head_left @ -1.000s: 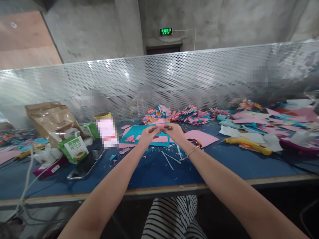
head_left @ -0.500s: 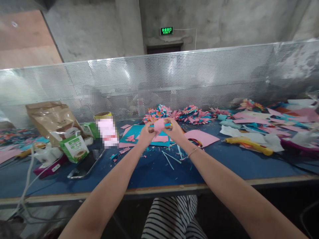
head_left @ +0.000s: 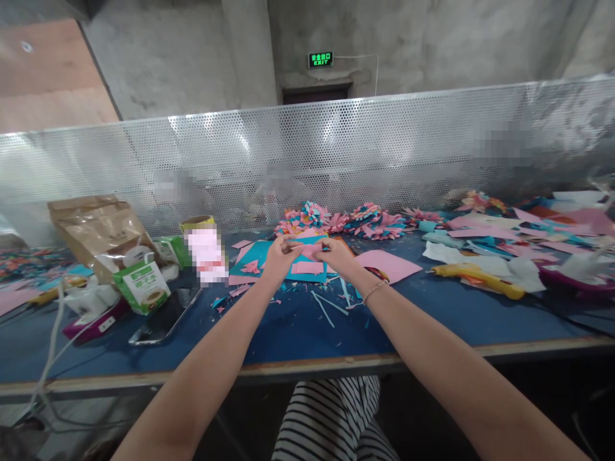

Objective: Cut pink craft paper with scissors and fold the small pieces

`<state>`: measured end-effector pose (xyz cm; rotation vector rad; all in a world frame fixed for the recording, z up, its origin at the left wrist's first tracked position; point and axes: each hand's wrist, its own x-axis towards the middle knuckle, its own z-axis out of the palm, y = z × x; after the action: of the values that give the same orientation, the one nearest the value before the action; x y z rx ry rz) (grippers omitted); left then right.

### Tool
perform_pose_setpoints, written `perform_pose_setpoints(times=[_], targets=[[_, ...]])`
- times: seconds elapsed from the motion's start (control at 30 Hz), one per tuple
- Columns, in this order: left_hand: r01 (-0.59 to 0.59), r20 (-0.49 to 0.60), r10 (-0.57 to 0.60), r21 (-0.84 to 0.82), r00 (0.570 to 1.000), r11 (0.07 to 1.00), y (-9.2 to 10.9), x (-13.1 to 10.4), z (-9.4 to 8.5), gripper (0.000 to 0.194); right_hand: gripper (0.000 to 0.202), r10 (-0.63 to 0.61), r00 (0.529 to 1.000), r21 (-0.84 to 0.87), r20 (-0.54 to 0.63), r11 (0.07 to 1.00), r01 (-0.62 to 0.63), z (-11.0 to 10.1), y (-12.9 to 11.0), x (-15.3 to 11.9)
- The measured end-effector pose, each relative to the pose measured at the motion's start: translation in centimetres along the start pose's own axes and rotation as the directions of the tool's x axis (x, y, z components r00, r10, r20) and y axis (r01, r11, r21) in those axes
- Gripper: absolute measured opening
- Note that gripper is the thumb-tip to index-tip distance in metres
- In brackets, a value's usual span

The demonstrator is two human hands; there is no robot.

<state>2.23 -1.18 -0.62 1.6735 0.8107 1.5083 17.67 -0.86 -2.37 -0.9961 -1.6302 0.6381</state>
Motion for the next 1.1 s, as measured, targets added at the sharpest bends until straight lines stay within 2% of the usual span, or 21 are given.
perform_pose_setpoints(times=[0.13,0.23,0.43,0.57,0.67,0.77,0.83,0.87,0.93,1.0,1.1], targets=[[0.049,-0.026,-0.05,-0.063,0.998,0.997,-0.5,0.0,0.0,0.025,0.018,0.032,0.999,0.1,-0.027,0.995,-0.029,0.2,0.2,0.0],[0.099,-0.009,-0.1,-0.078,0.995,0.992,-0.5,0.0,0.0,0.022,0.019,0.031,0.999,0.107,-0.008,0.994,-0.03,0.3,0.2,0.0],[0.084,0.005,-0.084,-0.053,0.996,0.995,-0.3,0.1,-0.1,0.021,0.025,-0.023,1.0,0.094,-0.001,0.995,0.023,0.2,-0.1,-0.1],[0.093,0.011,-0.093,-0.034,0.996,0.995,-0.3,0.1,-0.1,0.02,0.019,-0.077,0.996,-0.01,-0.035,0.997,0.076,0.0,-0.2,0.0],[0.202,0.034,-0.199,-0.183,0.979,0.962,0.2,0.0,-0.1,0.02,0.017,-0.141,0.988,-0.065,-0.07,0.988,0.137,-0.3,-0.5,-0.1],[0.409,0.13,-0.389,-0.371,0.912,0.834,0.8,0.0,-0.1,0.027,0.015,-0.223,0.97,-0.085,-0.096,0.973,0.215,-0.6,-0.9,-0.4],[0.512,0.204,-0.47,-0.378,0.859,0.771,1.1,-0.1,-0.1,0.028,0.013,-0.297,0.951,-0.126,-0.085,0.95,0.286,-0.8,-1.0,-0.5],[0.531,0.237,-0.475,-0.351,0.847,0.772,1.1,-0.2,-0.1,0.025,0.013,-0.328,0.942,-0.157,-0.064,0.936,0.315,-0.8,-1.0,-0.5],[0.506,0.278,-0.435,-0.291,0.857,0.812,1.0,-0.4,-0.1,0.018,0.016,-0.367,0.93,-0.226,-0.009,0.907,0.355,-0.9,-1.0,-0.4],[0.468,0.265,-0.402,-0.27,0.877,0.842,0.7,-0.5,-0.1,0.024,0.02,-0.39,0.92,-0.313,0.036,0.87,0.381,-1.1,-0.8,-0.2],[0.449,0.195,-0.408,-0.275,0.892,0.85,0.5,-0.4,-0.2,0.029,0.031,-0.335,0.941,-0.538,0.035,0.788,0.301,-2.0,-0.5,-0.2]])
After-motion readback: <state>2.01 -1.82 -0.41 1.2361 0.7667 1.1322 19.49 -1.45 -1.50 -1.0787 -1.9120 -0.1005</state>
